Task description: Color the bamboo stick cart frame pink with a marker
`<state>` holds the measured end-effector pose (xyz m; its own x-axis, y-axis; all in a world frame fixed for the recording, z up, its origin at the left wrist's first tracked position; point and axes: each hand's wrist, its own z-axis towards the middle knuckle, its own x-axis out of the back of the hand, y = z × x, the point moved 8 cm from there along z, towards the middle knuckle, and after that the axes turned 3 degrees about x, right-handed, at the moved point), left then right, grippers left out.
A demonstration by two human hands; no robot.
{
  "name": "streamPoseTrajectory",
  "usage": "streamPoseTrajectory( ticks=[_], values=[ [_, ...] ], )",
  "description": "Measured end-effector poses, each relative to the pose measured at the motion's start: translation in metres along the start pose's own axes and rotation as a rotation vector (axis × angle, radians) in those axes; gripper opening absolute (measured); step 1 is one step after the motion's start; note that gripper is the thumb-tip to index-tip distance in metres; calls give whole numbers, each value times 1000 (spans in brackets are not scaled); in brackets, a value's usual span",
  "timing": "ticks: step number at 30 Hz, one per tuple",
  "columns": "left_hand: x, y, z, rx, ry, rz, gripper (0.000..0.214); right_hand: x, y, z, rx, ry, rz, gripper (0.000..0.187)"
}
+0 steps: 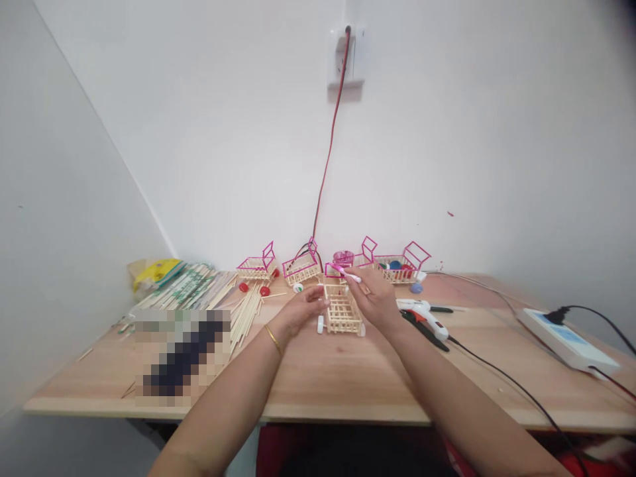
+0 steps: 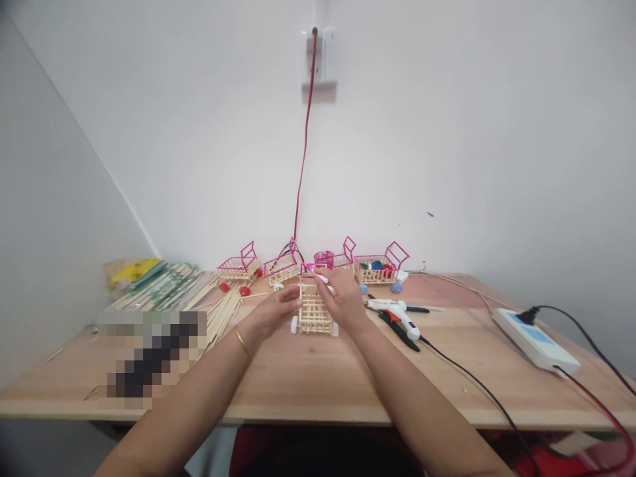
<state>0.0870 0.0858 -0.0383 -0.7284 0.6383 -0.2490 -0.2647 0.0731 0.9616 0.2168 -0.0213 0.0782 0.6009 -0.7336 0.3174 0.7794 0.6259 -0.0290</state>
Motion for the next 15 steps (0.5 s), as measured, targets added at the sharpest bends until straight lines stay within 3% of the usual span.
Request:
streamPoseTrajectory(
  ticks=[15],
  values=[
    [-8,6,-3,30,-34,19,52,2,4,2,-80,-18,6,20]
  ],
)
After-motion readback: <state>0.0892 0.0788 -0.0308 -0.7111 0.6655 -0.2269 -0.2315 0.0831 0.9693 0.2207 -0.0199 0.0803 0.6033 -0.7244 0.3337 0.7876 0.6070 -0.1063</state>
